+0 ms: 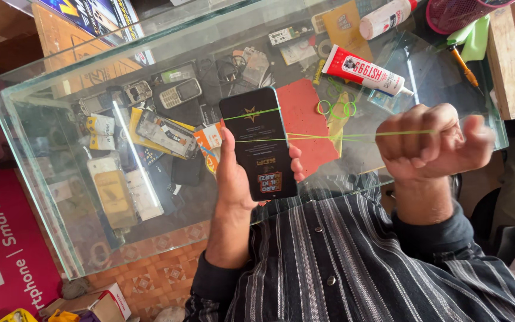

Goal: The person wraps rubber bands around a smartphone, carries it to a workbench and connects a charging cable, then returns to the glass counter and pries open the phone's back cover with a metal tool, exposing the battery and internal components and working on them by hand.

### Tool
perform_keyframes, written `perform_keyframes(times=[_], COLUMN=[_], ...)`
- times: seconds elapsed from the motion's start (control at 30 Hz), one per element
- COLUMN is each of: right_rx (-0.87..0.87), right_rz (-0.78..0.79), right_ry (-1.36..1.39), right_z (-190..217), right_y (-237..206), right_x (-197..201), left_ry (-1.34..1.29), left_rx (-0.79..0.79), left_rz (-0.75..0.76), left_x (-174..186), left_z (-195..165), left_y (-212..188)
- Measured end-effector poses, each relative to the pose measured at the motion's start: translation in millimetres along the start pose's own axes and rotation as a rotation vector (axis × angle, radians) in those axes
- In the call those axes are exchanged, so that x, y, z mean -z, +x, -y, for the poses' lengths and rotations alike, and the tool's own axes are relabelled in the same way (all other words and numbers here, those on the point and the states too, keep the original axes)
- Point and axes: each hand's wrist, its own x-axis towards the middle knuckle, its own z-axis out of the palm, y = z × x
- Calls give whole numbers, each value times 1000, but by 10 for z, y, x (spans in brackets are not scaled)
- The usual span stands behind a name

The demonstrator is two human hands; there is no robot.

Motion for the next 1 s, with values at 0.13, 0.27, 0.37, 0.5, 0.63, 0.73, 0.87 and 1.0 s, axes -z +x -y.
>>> perform_keyframes(times=[0.13,0.27,0.37,0.5,0.63,0.73,0.87,1.0], right_rx=[107,-71,-235,-318,-471,-560,-697,-551], right_rz=[-412,-583,-332,-20,317,476,384,396], right_ry=[88,-567,-647,-647,-1041,-1086,-1094,-1081], right_z=[-188,-480,-519,-359,-308,-361,-374,-344], right_y=[60,108,94,33,50,129,196,197], right_x=[-162,-199,-127,-78,-120,-140,-199,-302], left_ry=[-8,324,505,747,1208,1333,1081,933], left_rx=[-76,-207,-192,113,400,442,470,574], left_rz=[-59,-92,-63,77,259,285,296,201], left_x=[-86,-167,-192,-160,-137,-147,-113,-54], left_z=[198,265,202,-67,-189,-216,-284,-239], left_y=[49,65,52,-19,43,35,36,13])
